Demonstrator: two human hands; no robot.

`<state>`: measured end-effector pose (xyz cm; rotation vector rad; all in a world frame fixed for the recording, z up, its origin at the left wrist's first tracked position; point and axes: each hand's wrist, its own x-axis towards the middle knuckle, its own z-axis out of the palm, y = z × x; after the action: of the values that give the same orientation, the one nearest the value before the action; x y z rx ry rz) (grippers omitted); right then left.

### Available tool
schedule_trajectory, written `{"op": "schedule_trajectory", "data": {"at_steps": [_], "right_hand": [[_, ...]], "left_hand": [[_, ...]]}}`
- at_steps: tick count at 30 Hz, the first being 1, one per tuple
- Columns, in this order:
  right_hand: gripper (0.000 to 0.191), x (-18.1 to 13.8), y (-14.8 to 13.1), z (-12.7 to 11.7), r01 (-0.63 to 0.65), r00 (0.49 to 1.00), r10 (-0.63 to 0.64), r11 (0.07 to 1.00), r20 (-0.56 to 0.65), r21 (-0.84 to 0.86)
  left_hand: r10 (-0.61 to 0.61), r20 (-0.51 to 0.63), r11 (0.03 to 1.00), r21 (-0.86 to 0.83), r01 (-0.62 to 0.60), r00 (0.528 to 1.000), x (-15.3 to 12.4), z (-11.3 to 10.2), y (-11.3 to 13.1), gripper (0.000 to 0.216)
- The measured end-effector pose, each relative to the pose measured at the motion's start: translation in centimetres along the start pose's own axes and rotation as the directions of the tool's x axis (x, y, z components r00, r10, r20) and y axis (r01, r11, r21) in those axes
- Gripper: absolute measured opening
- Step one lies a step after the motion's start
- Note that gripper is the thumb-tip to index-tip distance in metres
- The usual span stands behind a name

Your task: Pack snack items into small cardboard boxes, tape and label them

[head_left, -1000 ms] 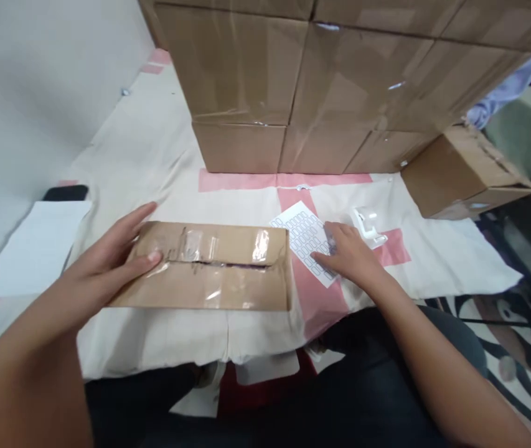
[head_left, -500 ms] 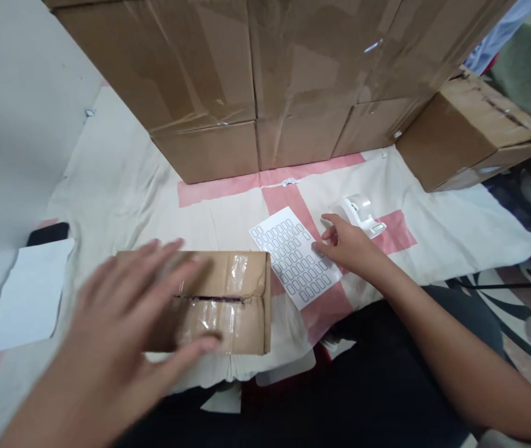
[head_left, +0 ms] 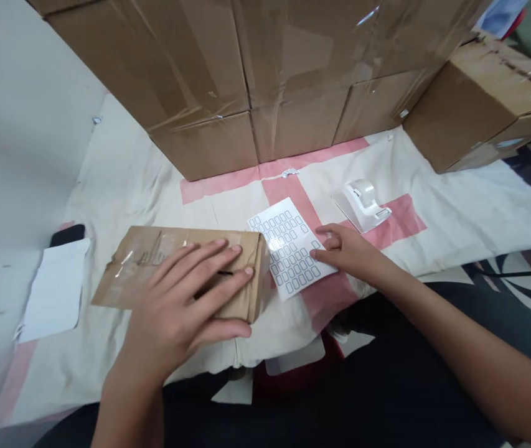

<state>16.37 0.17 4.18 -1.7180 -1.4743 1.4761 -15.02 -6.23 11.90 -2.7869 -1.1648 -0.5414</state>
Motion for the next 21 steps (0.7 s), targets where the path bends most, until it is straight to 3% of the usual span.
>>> {"op": "schedule_trajectory", "data": {"at_steps": [3, 5, 8, 10, 14, 17, 21], "right_hand": [[0.032, -0.4, 0.1, 1.1, 0.008, 0.979, -0.063, 0.963, 0.193, 0.271], [0.025, -1.0, 0.0, 1.4, 0.022, 0.957, -0.113, 0.946, 0.266, 0.322], [0.027, -2.4, -0.4, 1.2, 0.041, 0.954, -0.138, 0.938, 0.265, 0.344], [0.032, -3.6, -0.6, 1.0, 0.039, 0.950, -0.154, 0.922, 0.273, 0.384], [0.057, -6.1, -0.3, 0.7, -0.035, 0.923, -0.170, 0.857, 0.344, 0.514], [0.068, -7.1, 0.4, 0.4, -0.076, 0.911, -0.173, 0.822, 0.375, 0.564], [0.067, -7.5, 1.0, 0.1, -0.088, 0.900, -0.190, 0.802, 0.392, 0.590]], "left_hand": [[-0.040, -0.033, 0.999, 0.016, 0.040, 0.999, 0.1, 0.2, -1.3, 0.058], [-0.045, -0.088, 0.996, 0.076, 0.052, 0.995, 0.3, 0.4, -1.1, 0.052], [0.031, -0.291, 0.989, 0.147, 0.012, 0.956, 1.2, 1.3, 1.5, 0.032], [0.043, -0.378, 0.996, 0.089, -0.010, 0.925, 2.1, 2.2, 4.2, 0.025], [-0.042, -0.311, 0.999, -0.004, 0.043, 0.950, 3.6, 4.2, 8.3, 0.019], [-0.066, -0.259, 0.996, 0.047, 0.081, 0.964, 3.9, 4.9, 9.0, 0.026], [-0.094, -0.151, 0.992, 0.069, 0.105, 0.984, 3.8, 4.9, 9.1, 0.021]]}}
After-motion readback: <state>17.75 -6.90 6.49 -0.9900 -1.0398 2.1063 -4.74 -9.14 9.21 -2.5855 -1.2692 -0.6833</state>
